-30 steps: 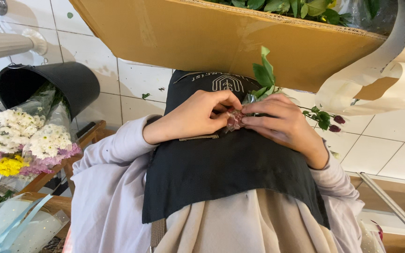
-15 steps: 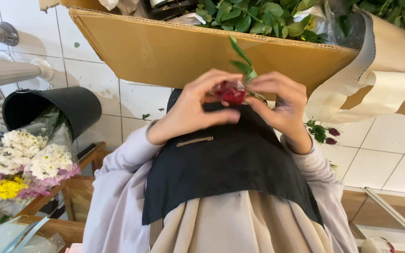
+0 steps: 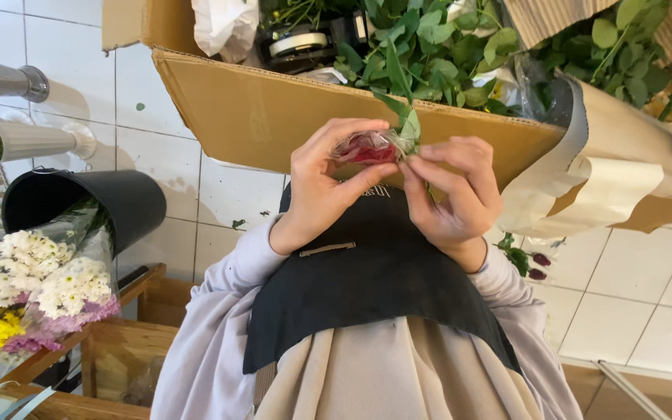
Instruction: The person prepares a rose by placing a small plastic tube onto the stem and then wrapping the rose head in clear plastic wrap.
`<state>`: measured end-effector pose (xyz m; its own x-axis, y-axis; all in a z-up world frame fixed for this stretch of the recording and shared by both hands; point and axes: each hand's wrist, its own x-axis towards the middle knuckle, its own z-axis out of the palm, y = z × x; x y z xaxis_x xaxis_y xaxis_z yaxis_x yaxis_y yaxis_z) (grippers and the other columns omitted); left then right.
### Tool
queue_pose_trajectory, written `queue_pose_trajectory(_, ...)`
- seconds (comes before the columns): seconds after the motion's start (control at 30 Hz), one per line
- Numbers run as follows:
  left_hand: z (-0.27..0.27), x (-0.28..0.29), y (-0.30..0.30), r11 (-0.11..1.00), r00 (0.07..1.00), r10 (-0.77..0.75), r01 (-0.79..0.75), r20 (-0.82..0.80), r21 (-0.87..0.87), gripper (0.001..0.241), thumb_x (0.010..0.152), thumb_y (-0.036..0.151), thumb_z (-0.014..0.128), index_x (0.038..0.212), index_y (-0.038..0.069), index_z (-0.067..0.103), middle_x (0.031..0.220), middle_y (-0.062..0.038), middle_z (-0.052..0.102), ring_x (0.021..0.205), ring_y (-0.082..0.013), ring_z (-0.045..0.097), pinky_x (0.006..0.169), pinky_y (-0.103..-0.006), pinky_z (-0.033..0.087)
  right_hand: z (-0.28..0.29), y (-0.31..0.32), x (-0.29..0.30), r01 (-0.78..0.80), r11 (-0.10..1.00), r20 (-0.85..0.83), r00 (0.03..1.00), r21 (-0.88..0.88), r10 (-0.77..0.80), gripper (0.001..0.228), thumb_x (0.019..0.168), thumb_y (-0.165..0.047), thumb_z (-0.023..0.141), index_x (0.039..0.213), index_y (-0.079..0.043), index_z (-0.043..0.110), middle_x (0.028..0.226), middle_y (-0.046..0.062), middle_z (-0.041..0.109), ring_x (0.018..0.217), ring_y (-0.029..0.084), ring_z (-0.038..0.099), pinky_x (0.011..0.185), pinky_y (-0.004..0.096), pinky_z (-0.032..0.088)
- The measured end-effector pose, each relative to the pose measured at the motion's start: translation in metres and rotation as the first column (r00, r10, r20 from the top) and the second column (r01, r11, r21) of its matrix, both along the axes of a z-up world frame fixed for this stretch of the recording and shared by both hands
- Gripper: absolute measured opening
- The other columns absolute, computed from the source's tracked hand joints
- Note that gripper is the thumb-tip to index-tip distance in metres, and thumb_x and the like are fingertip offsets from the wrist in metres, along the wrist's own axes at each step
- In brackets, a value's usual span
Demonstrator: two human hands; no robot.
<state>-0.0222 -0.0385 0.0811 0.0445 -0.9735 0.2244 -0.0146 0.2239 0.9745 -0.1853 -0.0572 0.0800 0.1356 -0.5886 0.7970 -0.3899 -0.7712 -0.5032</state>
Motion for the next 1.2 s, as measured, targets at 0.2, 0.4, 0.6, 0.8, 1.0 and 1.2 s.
queue_pose_trajectory(0.2,0.008,-0.001,0.004,0.999,0.998,0.044,-0.043,-0.053,0.027,0.04,0.081,0.012,0.084,0.117,0.007,0.067,0.11,-0.008,0.068,0.105,-0.0188,0.067,0.086,-0.0292,0.057,0.011,0.003,0.004,-0.006,0.999,0.021,1.0,0.053,0.005,0.007,0.083,0.006,0.08,0.083,0.003,0.073,0.083,0.013,0.068,0.074,0.028,0.067,0.08,0.043,0.052)
queue_pose_trajectory(0.4,0.008,0.001,0.009,0.99,0.979,-0.015,0.043,-0.205,0.131,0.04,0.083,0.008,0.081,0.119,0.004,0.065,0.114,-0.01,0.066,0.108,-0.0183,0.064,0.086,-0.0307,0.058,0.013,0.008,0.007,-0.011,1.0,-0.057,0.998,-0.022,0.01,0.009,0.081,0.008,0.079,0.083,0.0,0.076,0.084,0.012,0.07,0.075,0.027,0.067,0.087,0.044,0.048)
queue_pose_trajectory(0.6,0.013,0.008,0.012,0.982,0.957,-0.031,0.084,-0.289,0.171,0.044,0.084,0.013,0.08,0.122,0.002,0.061,0.119,-0.01,0.062,0.105,-0.0187,0.066,0.084,-0.0326,0.061,0.004,0.008,0.01,-0.009,0.994,-0.162,0.987,-0.108,-0.009,0.012,0.082,0.007,0.077,0.086,-0.004,0.077,0.093,0.011,0.072,0.082,0.027,0.069,0.09,0.045,0.046)
queue_pose_trajectory(0.8,-0.003,0.015,0.007,0.977,0.978,0.055,-0.011,-0.2,0.215,0.042,0.08,0.02,0.083,0.111,0.002,0.062,0.109,-0.011,0.064,0.1,-0.0169,0.065,0.083,-0.0309,0.059,-0.008,0.009,0.017,-0.026,0.964,-0.379,0.922,-0.264,-0.079,0.007,0.082,-0.006,0.077,0.085,-0.012,0.076,0.098,0.011,0.072,0.082,0.023,0.07,0.088,0.043,0.05)
queue_pose_trajectory(1.0,-0.006,0.028,0.006,0.962,0.975,0.196,-0.17,-0.107,0.216,0.028,0.085,0.012,0.078,0.108,0.006,0.063,0.106,-0.007,0.066,0.097,-0.013,0.064,0.082,-0.027,0.057,-0.004,0.009,0.018,-0.26,0.963,-0.345,0.912,-0.068,0.222,0.003,0.087,-0.012,0.07,0.088,-0.012,0.072,0.112,0.016,0.07,0.092,0.026,0.068,0.097,0.045,0.042)
queue_pose_trajectory(1.2,-0.008,0.058,0.015,0.924,0.963,0.267,-0.249,-0.023,0.289,0.027,0.084,0.006,0.075,0.108,0.008,0.061,0.104,-0.006,0.068,0.086,-0.0103,0.063,0.073,-0.0217,0.056,0.015,-0.07,0.0,-0.309,0.926,-0.218,0.909,0.216,0.354,0.016,0.093,-0.007,0.061,0.079,-0.005,0.067,0.091,0.017,0.067,0.07,0.031,0.059,0.07,0.043,0.047)
